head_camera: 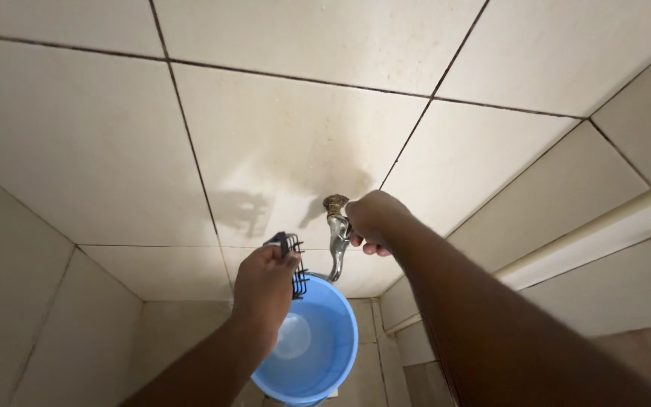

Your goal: The person washes a small plastic cup, then scrubs a green sponge and a yellow sponge with soap under a wall tap. They scrub a black wire shower caddy with the soapy sponge, rinse it under the tap, and reattach it to the wall.

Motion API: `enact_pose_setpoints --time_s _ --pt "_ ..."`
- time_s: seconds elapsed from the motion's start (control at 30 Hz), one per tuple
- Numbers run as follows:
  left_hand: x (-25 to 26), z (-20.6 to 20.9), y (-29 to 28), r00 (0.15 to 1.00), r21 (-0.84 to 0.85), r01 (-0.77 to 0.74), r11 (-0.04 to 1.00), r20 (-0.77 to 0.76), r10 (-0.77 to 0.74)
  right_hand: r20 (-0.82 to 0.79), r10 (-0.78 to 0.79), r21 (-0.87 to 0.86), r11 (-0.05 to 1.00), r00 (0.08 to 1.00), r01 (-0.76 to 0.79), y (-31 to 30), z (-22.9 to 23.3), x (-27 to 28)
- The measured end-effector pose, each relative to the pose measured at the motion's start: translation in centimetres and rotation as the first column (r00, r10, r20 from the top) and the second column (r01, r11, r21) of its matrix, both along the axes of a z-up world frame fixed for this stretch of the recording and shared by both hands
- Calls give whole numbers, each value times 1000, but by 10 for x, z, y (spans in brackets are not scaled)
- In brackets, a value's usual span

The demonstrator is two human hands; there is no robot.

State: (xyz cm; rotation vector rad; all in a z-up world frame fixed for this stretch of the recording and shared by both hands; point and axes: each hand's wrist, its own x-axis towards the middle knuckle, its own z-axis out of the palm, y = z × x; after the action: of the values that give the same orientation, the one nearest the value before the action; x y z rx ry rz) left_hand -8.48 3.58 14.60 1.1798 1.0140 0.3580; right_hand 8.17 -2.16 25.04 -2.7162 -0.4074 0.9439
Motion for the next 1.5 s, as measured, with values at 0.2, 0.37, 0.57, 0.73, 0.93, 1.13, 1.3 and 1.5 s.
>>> enact_pose_setpoints --time_s 0.2,0.37,0.57,0.73,0.93,1.13,1.3,1.5 --pt "-5 72 -6 999 61 -12 998 -49 15 -240 -292 265 898 926 351 -10 -22 1" --pt "9 112 -9 995 64 -78 995 -54 81 -364 -415 262 814 834 519 -11 -18 -5" --pt "23 128 -1 992 182 -97 978 -59 109 -422 -458 256 768 782 588 -9 -29 1" --pt "27 175 -4 998 37 -57 998 6 57 -478 -420 183 811 771 555 -24 -9 0" --pt "43 232 -23 992 -125 71 990 112 -58 -296 -441 502 683 847 531 -102 30 -10" --pt "62 294 -65 957 -24 265 964 129 -260 -500 -471 615 398 727 681 -223 70 -18" --pt "88 330 -115 889 87 399 913 206 -409 -37 -445 609 700 895 373 -289 147 -27" --pt "96 399 -207 895 100 373 922 225 -386 -186 -603 632 531 776 565 -353 261 -54"
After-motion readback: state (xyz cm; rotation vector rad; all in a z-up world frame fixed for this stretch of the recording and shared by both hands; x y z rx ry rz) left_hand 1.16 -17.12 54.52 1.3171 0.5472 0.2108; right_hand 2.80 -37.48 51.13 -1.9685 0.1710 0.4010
